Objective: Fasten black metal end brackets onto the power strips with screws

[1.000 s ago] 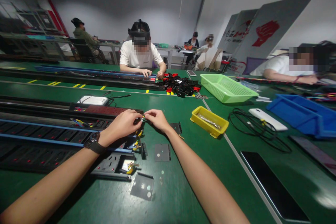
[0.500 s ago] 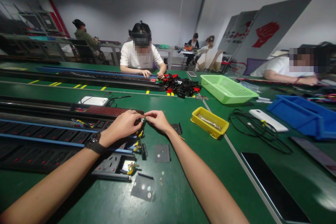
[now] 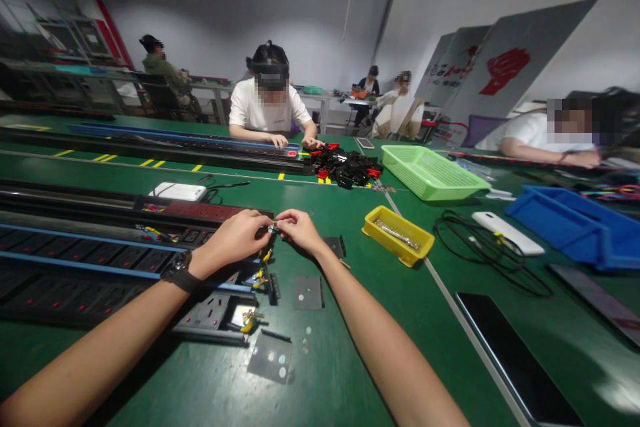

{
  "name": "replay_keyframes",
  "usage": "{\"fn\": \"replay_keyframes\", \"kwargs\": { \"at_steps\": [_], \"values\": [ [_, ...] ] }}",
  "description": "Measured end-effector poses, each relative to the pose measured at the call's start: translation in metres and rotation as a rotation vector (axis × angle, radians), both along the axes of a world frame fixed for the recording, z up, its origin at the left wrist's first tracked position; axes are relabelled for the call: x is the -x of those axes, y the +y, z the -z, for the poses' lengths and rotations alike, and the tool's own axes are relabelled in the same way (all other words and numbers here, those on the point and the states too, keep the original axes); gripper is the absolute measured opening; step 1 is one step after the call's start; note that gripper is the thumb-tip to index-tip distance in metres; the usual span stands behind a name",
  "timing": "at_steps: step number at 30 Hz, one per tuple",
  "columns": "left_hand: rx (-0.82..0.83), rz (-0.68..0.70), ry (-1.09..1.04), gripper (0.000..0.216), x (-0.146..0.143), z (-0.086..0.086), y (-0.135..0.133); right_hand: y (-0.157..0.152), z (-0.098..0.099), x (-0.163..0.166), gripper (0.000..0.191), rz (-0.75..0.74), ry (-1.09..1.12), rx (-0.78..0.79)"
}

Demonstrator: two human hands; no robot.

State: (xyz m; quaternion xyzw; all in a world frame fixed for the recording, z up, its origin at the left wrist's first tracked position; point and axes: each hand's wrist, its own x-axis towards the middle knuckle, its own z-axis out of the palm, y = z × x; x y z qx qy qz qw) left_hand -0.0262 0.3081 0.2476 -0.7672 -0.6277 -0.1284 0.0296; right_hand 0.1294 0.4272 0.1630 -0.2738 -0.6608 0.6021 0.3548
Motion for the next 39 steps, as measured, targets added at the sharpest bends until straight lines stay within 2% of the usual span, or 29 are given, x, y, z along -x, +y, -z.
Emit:
{"fn": "replay_keyframes", "kwargs": {
  "at_steps": [6,19,39],
  "values": [
    [-0.004,0.003,0.003,0.024,0.0013,0.0019,0.0007,-0.0019,-0.0050,-0.0004,0.028,-0.006,0.017,0.010],
    [-0.024,0.002,0.008,0.019,0.0026,0.0030,-0.0003,-0.0004,-0.0049,-0.0059,0.039,-0.063,0.026,-0.041],
    [-0.043,0.030,-0.053,0.020,0.0050,0.0049,0.0025,-0.0001,-0.0064,-0.0053,0.045,-0.089,0.022,0.003]
  ]
}}
